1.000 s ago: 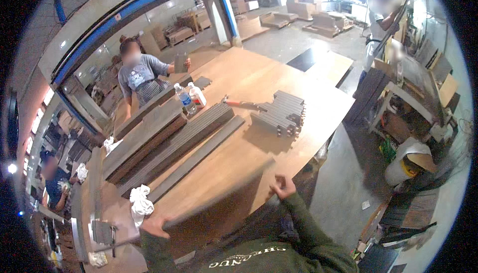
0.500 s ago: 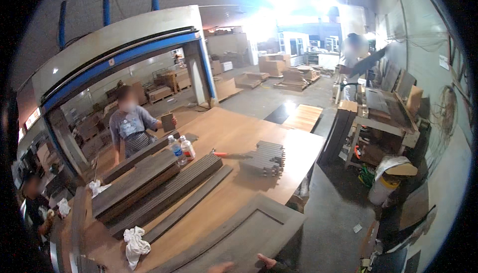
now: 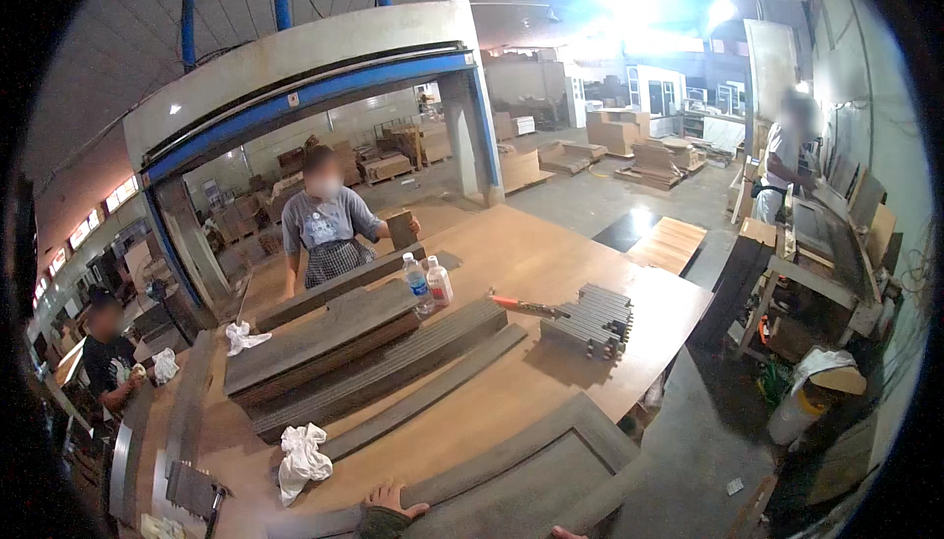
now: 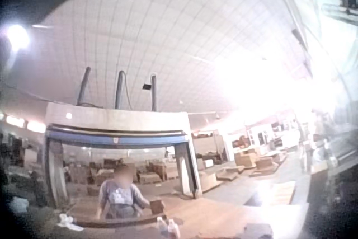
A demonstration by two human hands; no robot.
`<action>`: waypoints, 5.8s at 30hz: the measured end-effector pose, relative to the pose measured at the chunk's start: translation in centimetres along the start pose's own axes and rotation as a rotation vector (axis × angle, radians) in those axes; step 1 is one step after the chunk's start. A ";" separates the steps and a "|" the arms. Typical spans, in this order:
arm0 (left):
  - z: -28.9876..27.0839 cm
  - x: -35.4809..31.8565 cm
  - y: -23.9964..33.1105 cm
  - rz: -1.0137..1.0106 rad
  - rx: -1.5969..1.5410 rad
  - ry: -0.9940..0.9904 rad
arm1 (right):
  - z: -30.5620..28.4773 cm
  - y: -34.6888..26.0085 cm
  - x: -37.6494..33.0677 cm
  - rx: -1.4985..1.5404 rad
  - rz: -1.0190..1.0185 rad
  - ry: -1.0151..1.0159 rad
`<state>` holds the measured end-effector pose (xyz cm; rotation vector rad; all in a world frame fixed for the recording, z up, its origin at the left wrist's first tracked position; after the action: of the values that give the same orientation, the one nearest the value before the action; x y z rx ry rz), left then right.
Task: The person wipes wood panels with a cloth, inspects the edges, and uses a hammer to assemble a wood joint.
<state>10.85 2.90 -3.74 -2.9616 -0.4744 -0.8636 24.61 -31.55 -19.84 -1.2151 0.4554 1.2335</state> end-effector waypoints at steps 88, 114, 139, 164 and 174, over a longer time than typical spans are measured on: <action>-15.8 -13.5 -19.5 -0.994 0.182 0.868 | -0.3 -28.3 9.4 0.107 -1.117 0.072; -11.4 -21.6 -37.9 -1.538 -0.983 1.236 | -2.6 -22.2 8.4 0.120 -1.232 0.203; -12.5 7.6 -8.8 -0.225 -0.678 0.418 | -22.8 -8.3 5.2 0.948 -0.922 0.600; 33.3 35.2 71.0 0.231 -0.482 -0.719 | -39.0 -29.6 19.8 1.371 -0.461 0.399; 29.5 31.9 64.5 0.248 -0.897 -0.920 | -40.5 -37.4 22.6 1.397 -0.421 0.256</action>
<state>70.73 -46.50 -7.75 -3.9482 0.4407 0.5490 78.44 -51.38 -36.15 -0.1951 0.9596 0.1850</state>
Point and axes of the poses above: each hand's wrist, its own x-axis towards the middle knuckle, its own z-axis out of the palm, y = z × x, the point moved 2 cm from there along x, towards the middle knuckle, and after that the axes turned 4 degrees about -x, right-handed, at the moved point
